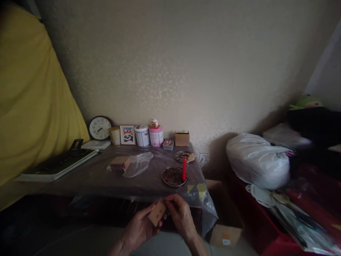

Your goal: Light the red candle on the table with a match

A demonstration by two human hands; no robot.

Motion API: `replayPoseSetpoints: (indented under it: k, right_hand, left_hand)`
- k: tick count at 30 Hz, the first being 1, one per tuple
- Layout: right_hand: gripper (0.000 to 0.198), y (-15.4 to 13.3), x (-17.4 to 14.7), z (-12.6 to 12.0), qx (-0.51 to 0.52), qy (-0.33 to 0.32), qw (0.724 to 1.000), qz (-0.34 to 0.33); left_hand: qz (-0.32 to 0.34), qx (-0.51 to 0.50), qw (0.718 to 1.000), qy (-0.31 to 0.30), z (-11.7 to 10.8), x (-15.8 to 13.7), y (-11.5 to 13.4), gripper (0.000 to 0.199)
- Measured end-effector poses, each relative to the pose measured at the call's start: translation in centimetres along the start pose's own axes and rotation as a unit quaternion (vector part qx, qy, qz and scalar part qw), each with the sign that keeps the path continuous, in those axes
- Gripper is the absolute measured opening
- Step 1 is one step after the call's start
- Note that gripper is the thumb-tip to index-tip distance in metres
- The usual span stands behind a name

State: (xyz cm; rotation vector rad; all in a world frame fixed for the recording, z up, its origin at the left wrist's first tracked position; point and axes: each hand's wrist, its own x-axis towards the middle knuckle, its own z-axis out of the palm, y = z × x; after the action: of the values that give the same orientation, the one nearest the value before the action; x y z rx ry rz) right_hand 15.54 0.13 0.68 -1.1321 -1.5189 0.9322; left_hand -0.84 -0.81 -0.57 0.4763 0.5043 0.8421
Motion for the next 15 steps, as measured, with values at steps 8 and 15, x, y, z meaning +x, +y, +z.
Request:
replayPoseSetpoints:
  k: [8, 15]
  right_hand:
    - [0.022, -0.50, -0.19, -0.55, -0.189, -0.079, 0.971, -0.121]
    - [0.020, -0.20, -0.29, -0.79, -0.240, -0.111, 0.958, -0.113]
  left_hand:
    - [-0.027, 0.011, 0.999, 0.023, -0.71, 0.46, 0.09, 0.033]
    - [-0.048, 0.035, 0.997, 0.045, -0.47, 0.18, 0.12, 0.033]
